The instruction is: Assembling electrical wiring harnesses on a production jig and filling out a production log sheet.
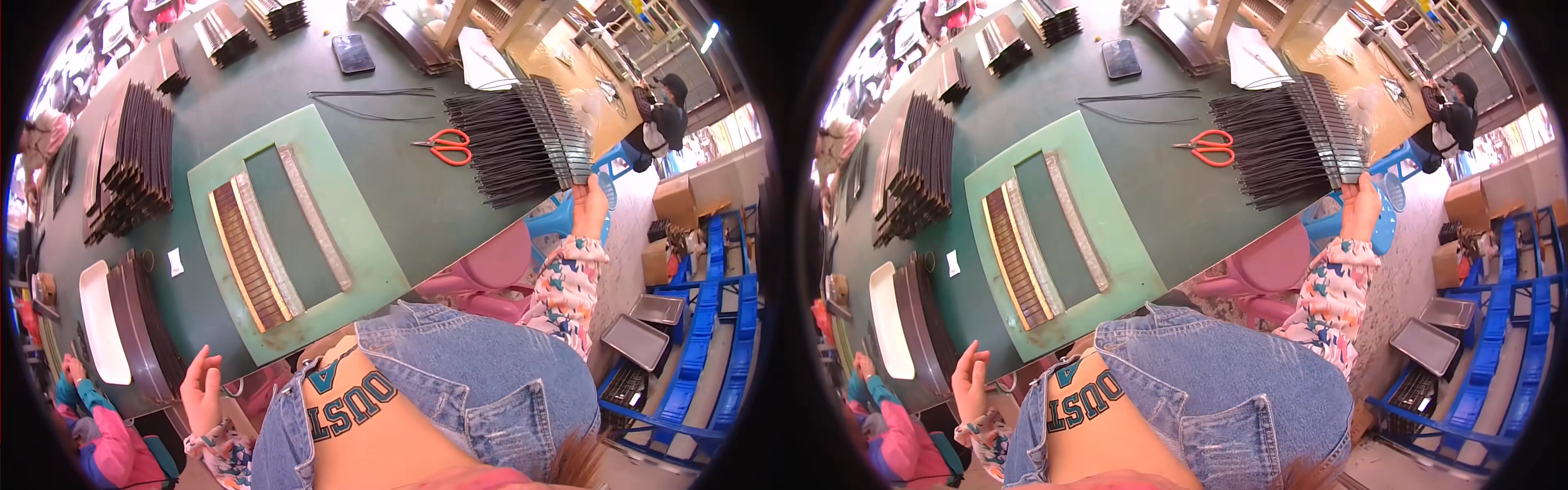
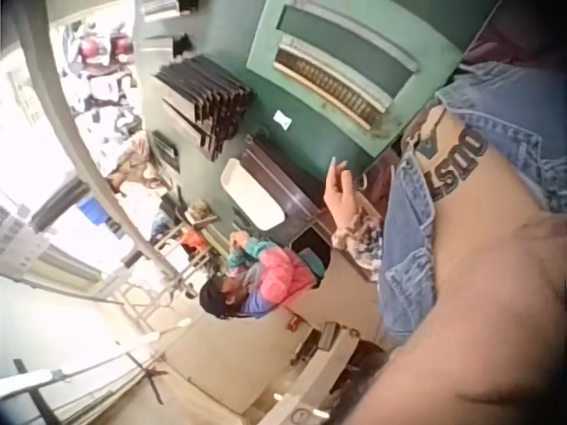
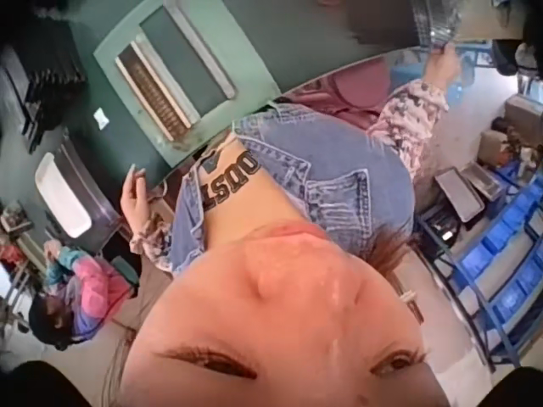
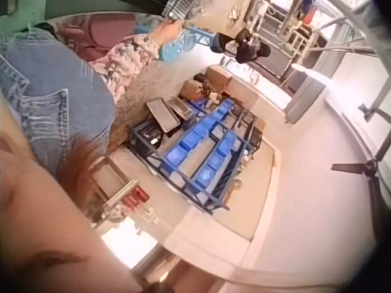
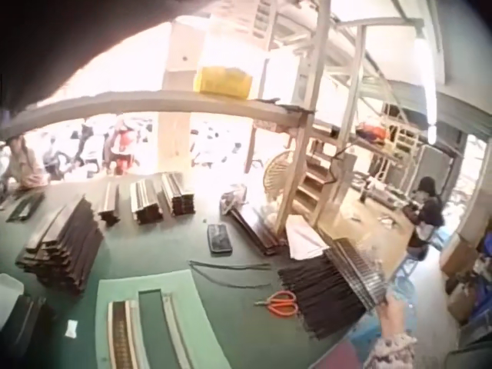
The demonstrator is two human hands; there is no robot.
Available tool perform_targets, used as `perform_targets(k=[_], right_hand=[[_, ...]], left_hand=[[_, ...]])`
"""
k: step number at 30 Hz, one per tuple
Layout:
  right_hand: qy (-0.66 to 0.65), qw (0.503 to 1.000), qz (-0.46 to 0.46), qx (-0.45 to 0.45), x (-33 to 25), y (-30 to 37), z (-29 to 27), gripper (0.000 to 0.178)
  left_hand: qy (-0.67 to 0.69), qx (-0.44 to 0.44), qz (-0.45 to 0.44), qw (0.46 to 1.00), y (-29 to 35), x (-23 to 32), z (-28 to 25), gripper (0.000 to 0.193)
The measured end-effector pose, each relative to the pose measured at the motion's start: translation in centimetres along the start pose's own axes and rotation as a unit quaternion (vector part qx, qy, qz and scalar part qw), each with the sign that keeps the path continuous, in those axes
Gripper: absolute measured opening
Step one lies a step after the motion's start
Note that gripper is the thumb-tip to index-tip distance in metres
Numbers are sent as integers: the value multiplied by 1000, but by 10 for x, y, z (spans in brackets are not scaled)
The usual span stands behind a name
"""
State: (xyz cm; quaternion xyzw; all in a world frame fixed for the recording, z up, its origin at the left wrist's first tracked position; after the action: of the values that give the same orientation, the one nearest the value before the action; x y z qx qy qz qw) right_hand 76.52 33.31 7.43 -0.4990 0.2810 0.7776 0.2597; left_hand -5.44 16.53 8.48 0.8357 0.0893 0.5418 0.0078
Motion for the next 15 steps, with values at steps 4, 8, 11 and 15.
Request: perform_targets(k=[4, 8, 11, 15], right_hand=[[24, 998, 54, 21, 29, -26, -6, 31], [628, 689, -181, 313, -51, 7, 15, 46], [600, 739, -291, 89, -37, 47, 152, 33], [554, 615, -448, -339, 87, 124, 349, 41]], left_hand=[[0, -55, -25, 998, 3, 5, 25, 48], [-21, -43, -34, 998, 26, -7, 23, 50], [-10, -42, -39, 998, 24, -10, 29, 50], [-55, -84, -3, 995, 11, 28, 46, 49]])
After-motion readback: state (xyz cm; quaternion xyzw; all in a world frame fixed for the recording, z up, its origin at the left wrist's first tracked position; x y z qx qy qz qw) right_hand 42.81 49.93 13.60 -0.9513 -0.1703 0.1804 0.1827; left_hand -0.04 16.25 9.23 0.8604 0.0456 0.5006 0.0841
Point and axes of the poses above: each hand's wrist, its own y-axis away from the middle knuckle, its own z-axis out of the palm, x = y × z, the point moved 9 cm from there along -y, towards the middle knuckle, and after that the axes turned 12 degrees about z, right-handed, at the moved point
